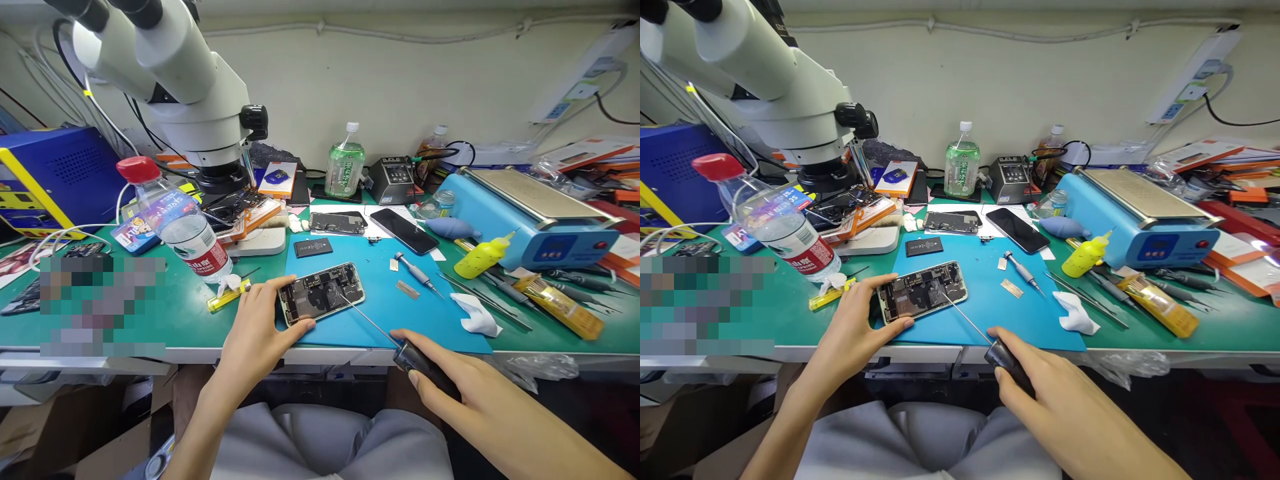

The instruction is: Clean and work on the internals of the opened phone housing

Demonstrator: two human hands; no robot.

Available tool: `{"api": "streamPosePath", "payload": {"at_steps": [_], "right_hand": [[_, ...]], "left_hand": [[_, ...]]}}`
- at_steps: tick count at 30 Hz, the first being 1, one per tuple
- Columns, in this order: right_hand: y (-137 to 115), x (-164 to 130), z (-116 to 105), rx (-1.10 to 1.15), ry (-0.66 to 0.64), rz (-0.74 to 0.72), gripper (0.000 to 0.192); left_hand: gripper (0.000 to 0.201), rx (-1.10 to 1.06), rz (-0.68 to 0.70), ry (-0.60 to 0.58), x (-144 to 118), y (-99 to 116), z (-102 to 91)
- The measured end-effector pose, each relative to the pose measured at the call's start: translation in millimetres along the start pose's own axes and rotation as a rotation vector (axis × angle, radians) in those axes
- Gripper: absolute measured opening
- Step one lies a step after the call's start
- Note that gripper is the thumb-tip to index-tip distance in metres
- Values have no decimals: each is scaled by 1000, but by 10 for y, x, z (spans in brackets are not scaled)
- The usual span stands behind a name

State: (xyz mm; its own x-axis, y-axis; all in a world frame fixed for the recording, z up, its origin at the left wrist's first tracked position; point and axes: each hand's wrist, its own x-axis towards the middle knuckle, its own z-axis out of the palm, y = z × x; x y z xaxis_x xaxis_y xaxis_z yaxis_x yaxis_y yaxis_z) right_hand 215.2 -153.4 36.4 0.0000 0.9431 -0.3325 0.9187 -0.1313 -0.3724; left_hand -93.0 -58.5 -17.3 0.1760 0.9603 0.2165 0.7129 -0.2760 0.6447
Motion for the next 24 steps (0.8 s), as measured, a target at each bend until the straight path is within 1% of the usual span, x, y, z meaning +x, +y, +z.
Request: {"api": "streamPosePath", "payload": {"at_steps": [6,17,24], "right_hand": [[-13,17,-8,16,39,-34,65],[-43,27,-34,17,-8,-5,65],[25,-11,8,38,-11,6,65]], "left_hand": [[62,5,1,3,-8,-12,-4],[61,10,9,0,3,-15,3],[59,9,28,9,-12,-16,2]]}}
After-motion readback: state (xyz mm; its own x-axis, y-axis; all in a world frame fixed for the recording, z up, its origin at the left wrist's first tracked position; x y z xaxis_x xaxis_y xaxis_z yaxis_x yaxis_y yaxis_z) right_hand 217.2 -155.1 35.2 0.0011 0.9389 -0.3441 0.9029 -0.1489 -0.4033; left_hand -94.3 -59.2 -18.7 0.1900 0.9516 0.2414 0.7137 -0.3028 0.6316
